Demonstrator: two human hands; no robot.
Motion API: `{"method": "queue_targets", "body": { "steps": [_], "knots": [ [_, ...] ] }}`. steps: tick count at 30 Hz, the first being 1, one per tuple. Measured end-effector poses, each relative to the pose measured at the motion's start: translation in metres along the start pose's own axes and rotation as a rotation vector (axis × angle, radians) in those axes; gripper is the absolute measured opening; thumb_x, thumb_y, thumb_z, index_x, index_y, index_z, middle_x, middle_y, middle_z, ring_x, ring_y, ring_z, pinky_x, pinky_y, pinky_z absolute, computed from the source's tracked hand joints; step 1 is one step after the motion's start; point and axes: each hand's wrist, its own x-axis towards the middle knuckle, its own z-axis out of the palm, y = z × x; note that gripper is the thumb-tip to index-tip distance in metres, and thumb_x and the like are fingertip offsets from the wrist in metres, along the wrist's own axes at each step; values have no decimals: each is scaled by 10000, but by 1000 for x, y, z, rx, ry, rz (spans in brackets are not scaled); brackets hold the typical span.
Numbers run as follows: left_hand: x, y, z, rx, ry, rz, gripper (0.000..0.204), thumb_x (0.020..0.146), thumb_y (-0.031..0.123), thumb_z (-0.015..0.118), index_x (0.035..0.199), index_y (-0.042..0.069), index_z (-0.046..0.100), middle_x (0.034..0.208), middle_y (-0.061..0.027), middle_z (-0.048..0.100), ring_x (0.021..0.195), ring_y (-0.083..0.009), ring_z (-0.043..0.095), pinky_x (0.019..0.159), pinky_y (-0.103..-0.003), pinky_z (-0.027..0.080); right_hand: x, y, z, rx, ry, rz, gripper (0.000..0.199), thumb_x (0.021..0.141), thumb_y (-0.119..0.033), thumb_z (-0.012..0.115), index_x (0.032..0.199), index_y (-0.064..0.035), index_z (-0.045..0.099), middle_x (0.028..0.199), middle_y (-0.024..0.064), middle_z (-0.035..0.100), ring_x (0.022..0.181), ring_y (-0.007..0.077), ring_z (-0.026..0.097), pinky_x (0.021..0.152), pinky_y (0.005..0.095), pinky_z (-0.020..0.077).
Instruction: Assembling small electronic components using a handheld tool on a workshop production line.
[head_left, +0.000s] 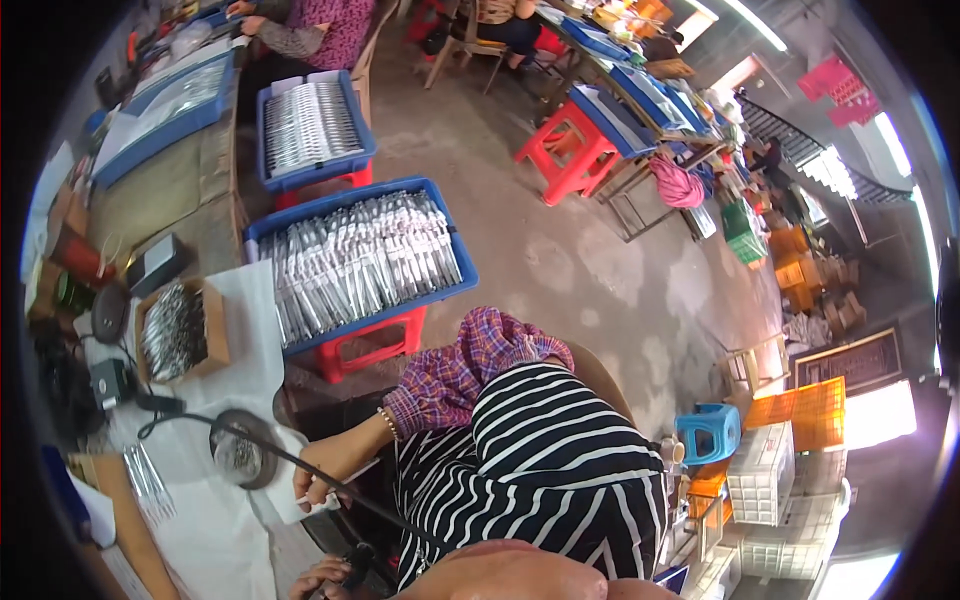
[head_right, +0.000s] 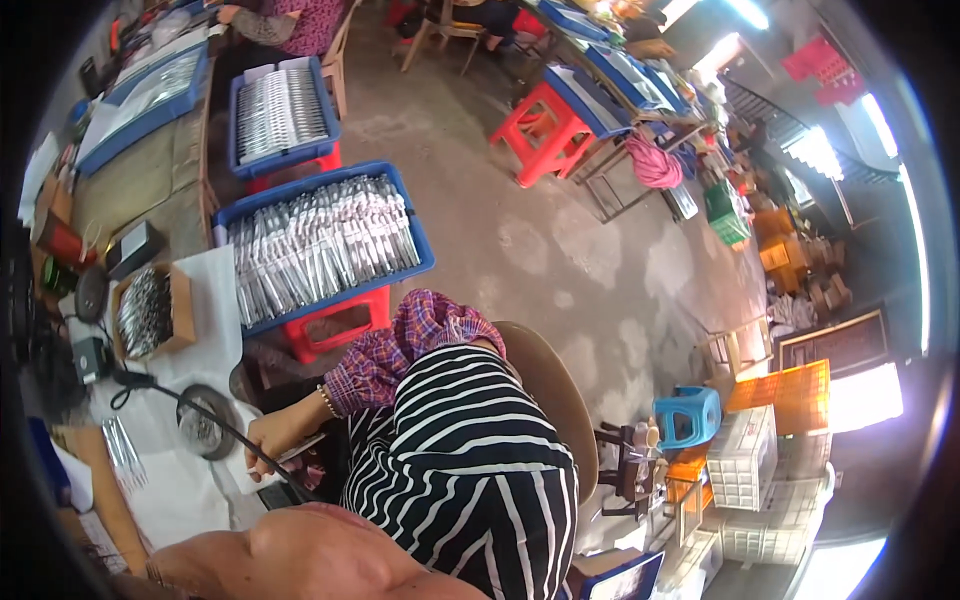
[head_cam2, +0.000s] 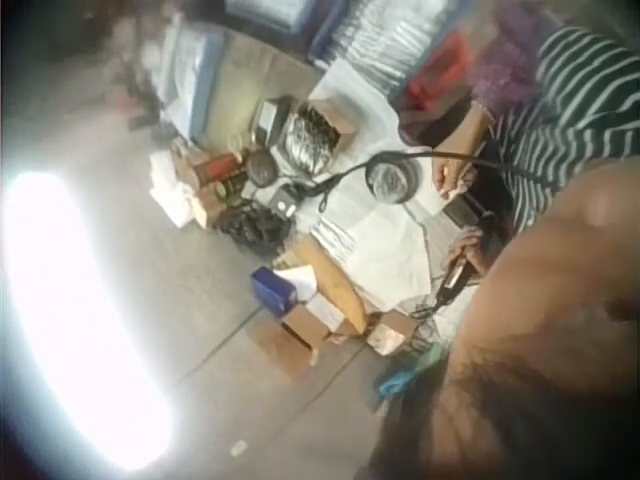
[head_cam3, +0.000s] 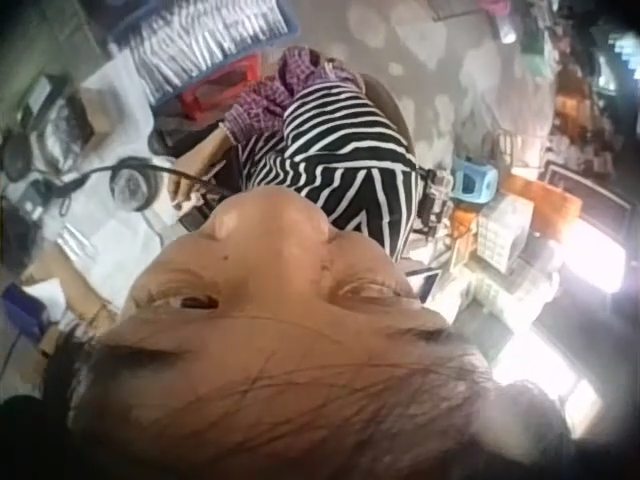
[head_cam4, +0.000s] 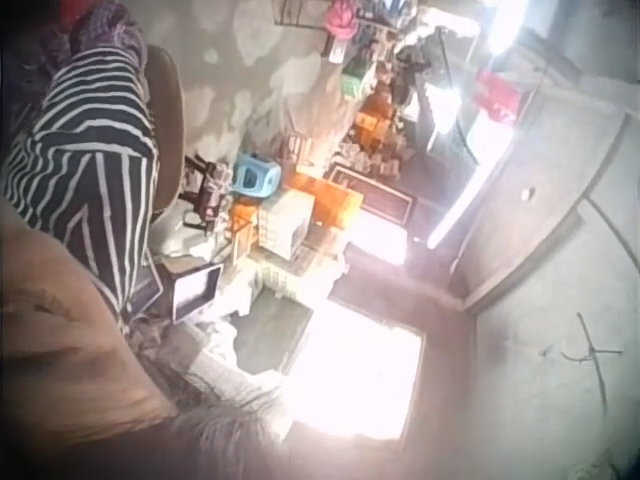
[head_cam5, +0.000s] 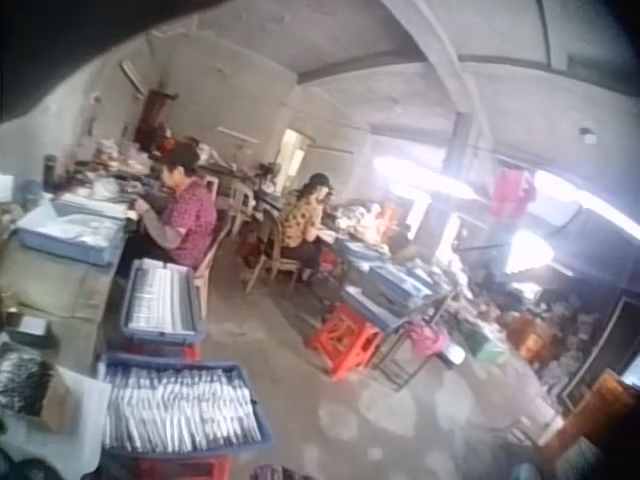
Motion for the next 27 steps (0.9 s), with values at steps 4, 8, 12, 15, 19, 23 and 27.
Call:
{"method": "queue_targets", "body": {
  "steps": [4, 8, 12, 15, 19, 23, 27],
  "knots": [
    [22, -12, -4, -3, -35, -43, 528, 753, 231, 706, 1100, 0, 381, 965, -162, 545, 686, -186, 467, 583, -300, 441, -4, 17, -32, -99, 7, 54, 209, 786, -163, 594, 915, -13, 664, 680, 53, 639, 526, 127, 596, 459, 252, 479],
    [34, -17, -4, 13, -37, -73, 540, 753, 232, 707, 1110, 1, 374, 972, -160, 542, 692, -187, 469, 589, -300, 442, -10, 19, -51, -81, 13, 71, 251, 813, -182, 568, 972, -3, 643, 695, 65, 646, 509, 133, 594, 453, 258, 479],
    [43, -24, -7, 10, -45, -120, 553, 753, 233, 708, 1119, 1, 366, 978, -158, 538, 697, -188, 472, 594, -301, 442, -14, 31, -63, -7, 84, 141, 258, 809, -176, 566, 988, -4, 636, 707, 65, 648, 505, 128, 589, 453, 256, 479],
    [47, -25, -7, 20, -45, -145, 562, 752, 234, 709, 1127, 2, 360, 983, -156, 535, 701, -189, 473, 598, -301, 443, -17, 37, -70, 3, 92, 148, 259, 803, -170, 565, 991, -7, 637, 710, 67, 649, 507, 128, 590, 452, 255, 479],
    [50, -23, -9, 51, -38, -162, 574, 752, 236, 710, 1136, 3, 352, 990, -154, 532, 707, -190, 475, 604, -301, 443, -15, 44, -73, 2, 80, 163, 261, 799, -167, 565, 996, -11, 637, 714, 69, 650, 510, 130, 591, 451, 255, 479],
    [52, -22, -9, 67, -33, -178, 587, 752, 237, 711, 1146, 4, 344, 996, -152, 528, 712, -191, 478, 609, -301, 444, -15, 45, -74, 20, 69, 191, 256, 800, -164, 563, 995, -18, 639, 716, 72, 650, 515, 132, 591, 453, 257, 482],
    [53, -21, -8, 80, -31, -189, 599, 752, 238, 712, 1156, 5, 336, 1003, -150, 525, 718, -192, 480, 615, -301, 445, -14, 47, -74, 14, 70, 203, 248, 804, -157, 562, 996, -22, 640, 718, 73, 650, 517, 131, 591, 458, 259, 486]
  ]
}}
